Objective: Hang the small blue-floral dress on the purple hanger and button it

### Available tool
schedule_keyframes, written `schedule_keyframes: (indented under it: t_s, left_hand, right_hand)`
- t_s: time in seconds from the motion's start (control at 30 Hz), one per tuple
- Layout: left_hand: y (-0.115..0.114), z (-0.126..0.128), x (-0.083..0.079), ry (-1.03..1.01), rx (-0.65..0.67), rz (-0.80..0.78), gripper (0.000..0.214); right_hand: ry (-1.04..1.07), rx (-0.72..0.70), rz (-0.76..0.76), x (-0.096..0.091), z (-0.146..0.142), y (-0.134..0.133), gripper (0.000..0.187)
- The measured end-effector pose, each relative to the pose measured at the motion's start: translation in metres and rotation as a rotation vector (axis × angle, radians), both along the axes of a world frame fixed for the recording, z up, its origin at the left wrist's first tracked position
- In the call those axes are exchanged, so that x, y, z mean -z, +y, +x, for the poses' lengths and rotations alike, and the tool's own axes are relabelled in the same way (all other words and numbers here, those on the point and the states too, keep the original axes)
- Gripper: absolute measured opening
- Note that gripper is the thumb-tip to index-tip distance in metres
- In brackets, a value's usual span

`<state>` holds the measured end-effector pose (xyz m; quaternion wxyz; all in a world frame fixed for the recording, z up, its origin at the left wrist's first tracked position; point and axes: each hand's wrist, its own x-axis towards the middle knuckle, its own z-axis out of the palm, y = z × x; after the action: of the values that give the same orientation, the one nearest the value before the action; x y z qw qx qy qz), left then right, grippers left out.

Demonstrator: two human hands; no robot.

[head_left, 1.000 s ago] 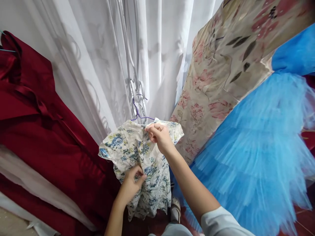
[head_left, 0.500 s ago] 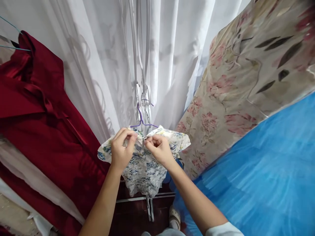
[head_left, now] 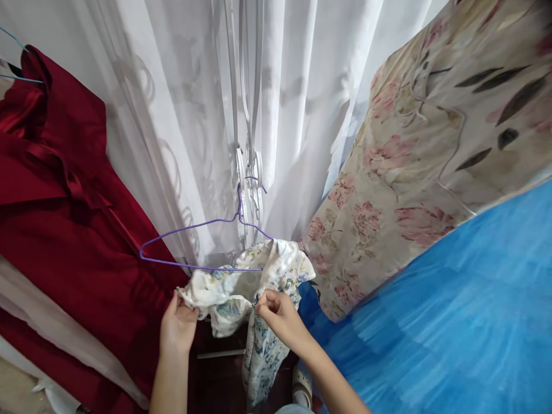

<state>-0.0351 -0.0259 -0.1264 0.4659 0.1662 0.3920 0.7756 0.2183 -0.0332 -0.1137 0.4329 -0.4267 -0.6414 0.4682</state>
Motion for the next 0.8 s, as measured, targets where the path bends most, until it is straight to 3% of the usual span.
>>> schedule_keyframes:
  t_s: [0.07, 0.13, 0.2, 0.27, 0.33, 0.43, 0.5, 0.57, 0.67, 0.8]
  left_hand:
    - [-0.019, 0.028, 0.002, 0.016, 0.146, 0.006, 0.017]
    - [-0.036, 0.056, -0.006, 0.166, 0.301, 0.038, 0.025]
    - [-0.05, 0.079, -0.017, 0.503, 0.393, 0.096, 0.023]
    - [-0.057, 0.091, -0.025, 0.875, 0.419, 0.174, 0.019]
    - [-0.059, 0.094, -0.025, 1.062, 0.477, 0.245, 0.023]
    - [-0.06, 0.089, -0.007, 1.048, 0.835, 0.25, 0.048]
    - [-0.063, 0.085, 0.013, 1.02, 1.117, 0.156, 0.055]
    - [-0.07, 0.082, 0.032, 1.064, 1.266, 0.031, 0.058]
    - [-0.078, 0.077, 0.047, 1.239, 1.205, -0.015, 0.049]
    - [-0.074, 0.072, 0.034, 1.366, 0.97, 0.054, 0.027]
  right_hand:
    - [-0.119, 0.046, 0.064, 0.003, 0.007, -0.008, 0.011]
    - [-0.175, -0.033, 0.13, 0.003, 0.011, -0.019, 0.037]
    - [-0.138, -0.185, 0.116, 0.001, 0.008, -0.034, 0.062]
    - [-0.048, -0.237, 0.034, 0.001, 0.003, -0.047, 0.05]
    - [0.043, -0.233, -0.061, 0.002, 0.0, -0.058, 0.027]
    - [0.089, -0.326, -0.14, -0.002, 0.011, -0.069, 0.027]
    - [0.036, -0.407, -0.135, -0.011, 0.029, -0.074, 0.026]
    - [-0.076, -0.421, -0.122, -0.025, 0.053, -0.078, 0.023]
    - [-0.251, -0.306, -0.085, -0.05, 0.092, -0.074, 0.017]
    - [-0.302, -0.146, 0.062, -0.081, 0.142, -0.039, 0.016]
